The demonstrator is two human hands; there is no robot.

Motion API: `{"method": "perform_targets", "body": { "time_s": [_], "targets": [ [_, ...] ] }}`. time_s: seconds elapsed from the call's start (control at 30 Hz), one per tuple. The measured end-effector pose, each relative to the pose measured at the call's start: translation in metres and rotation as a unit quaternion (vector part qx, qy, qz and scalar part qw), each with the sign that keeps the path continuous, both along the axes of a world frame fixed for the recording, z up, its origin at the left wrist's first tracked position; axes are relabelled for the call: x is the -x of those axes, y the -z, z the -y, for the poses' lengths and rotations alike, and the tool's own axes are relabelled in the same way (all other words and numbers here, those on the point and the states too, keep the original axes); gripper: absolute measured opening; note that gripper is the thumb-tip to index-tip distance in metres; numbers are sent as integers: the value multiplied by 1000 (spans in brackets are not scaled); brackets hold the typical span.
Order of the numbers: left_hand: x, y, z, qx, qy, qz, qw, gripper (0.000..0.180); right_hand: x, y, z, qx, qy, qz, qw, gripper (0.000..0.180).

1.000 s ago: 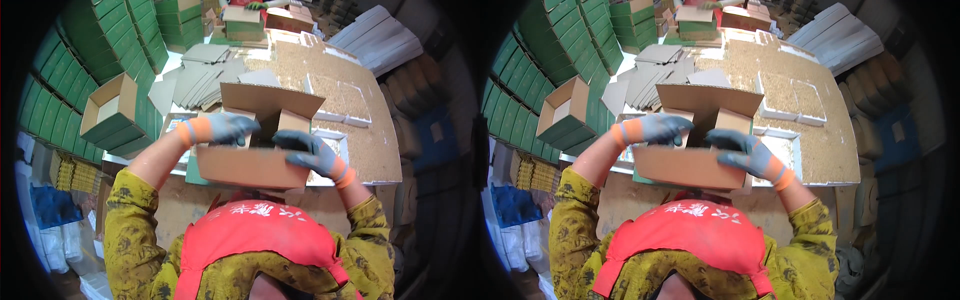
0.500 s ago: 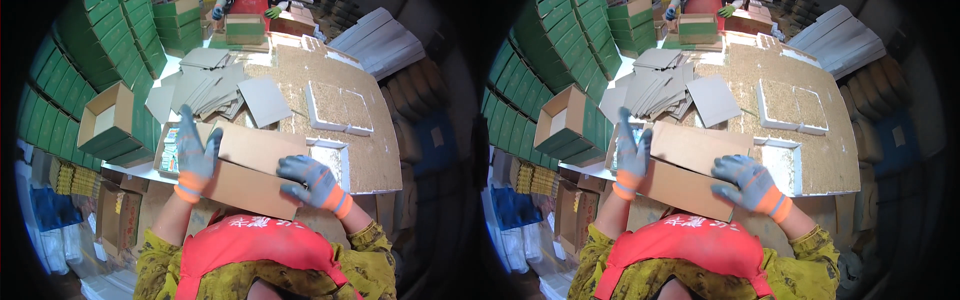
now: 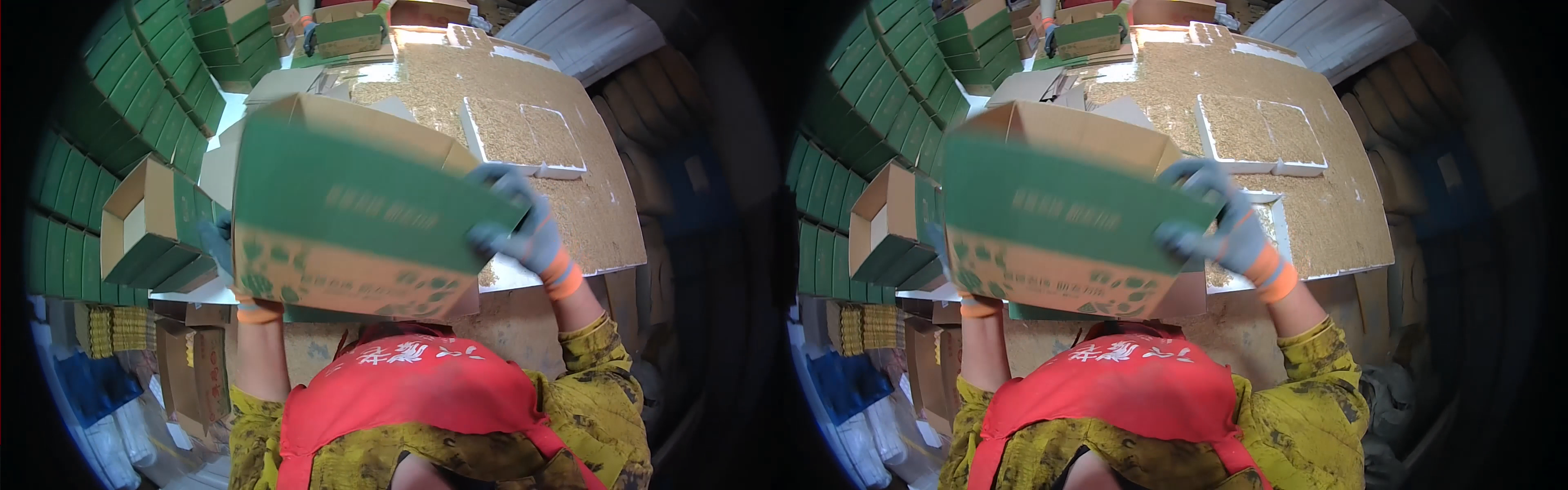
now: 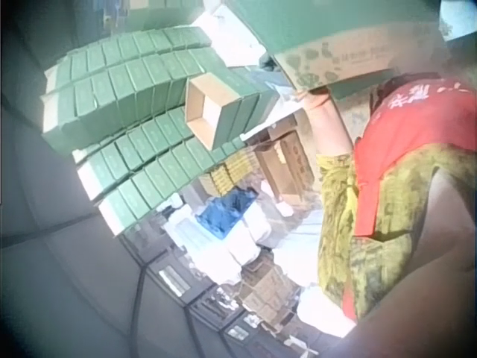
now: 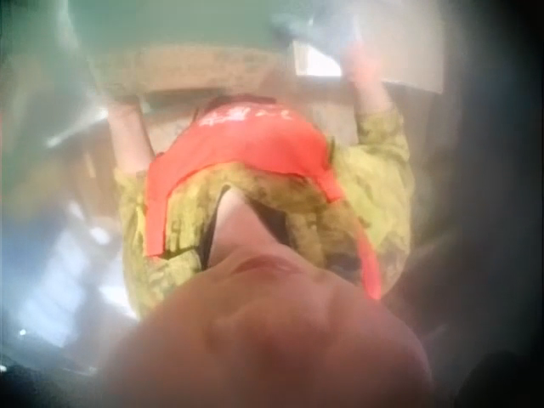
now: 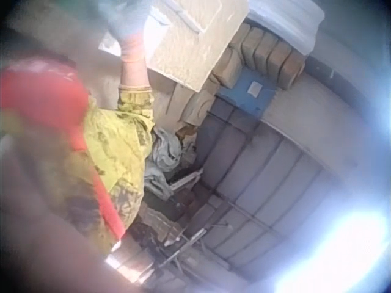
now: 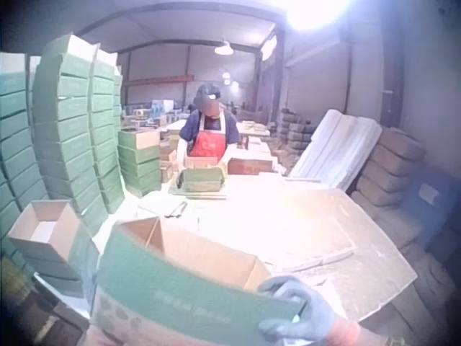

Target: The person assembles cardboard boxes and fills them with material by hand. They fold the flaps of a cardboard box, place a rectangular tray of sawdust-like material inside, add small packets, and then stack the assembled box onto a pile.

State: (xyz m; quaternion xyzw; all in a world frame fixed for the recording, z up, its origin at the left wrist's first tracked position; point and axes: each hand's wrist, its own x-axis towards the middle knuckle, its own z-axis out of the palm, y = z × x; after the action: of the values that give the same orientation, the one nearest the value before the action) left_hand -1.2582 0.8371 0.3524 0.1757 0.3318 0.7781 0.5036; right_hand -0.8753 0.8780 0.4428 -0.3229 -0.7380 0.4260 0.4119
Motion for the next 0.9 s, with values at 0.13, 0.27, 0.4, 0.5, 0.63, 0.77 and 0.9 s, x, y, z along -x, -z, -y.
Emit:
{"method": "perform_targets", "body": {
  "time_s": [0.13, 0.27, 0.4, 0.5, 0.63, 0.77, 0.9],
  "targets": [
    [44, 60, -9, 116, 159, -107, 975, 70, 33, 67, 60, -186, -148, 216, 947, 23],
    [20, -12, -6, 60, 190, -513, 835, 58, 33, 60, 57, -114, -250, 202, 940, 16],
    [34, 21, 10, 159, 79, -487, 855, 61, -22, 74, -27, 281, 9, -128, 951, 38],
    [14, 7, 23, 214, 60, -391, 893, 60, -95, 166, -125, 222, 331, -82, 914, 61],
    [-8, 12, 3, 215, 25, -532, 819, 58, -150, 249, -183, 100, 423, 228, 871, 60],
    [8, 24, 7, 237, 2, -579, 780, 59, -156, 242, -175, 65, 396, 300, 866, 45],
    [-3, 13, 9, 259, 9, -468, 845, 59, -162, 232, -88, 65, 386, 211, 896, 46]
  ]
}}
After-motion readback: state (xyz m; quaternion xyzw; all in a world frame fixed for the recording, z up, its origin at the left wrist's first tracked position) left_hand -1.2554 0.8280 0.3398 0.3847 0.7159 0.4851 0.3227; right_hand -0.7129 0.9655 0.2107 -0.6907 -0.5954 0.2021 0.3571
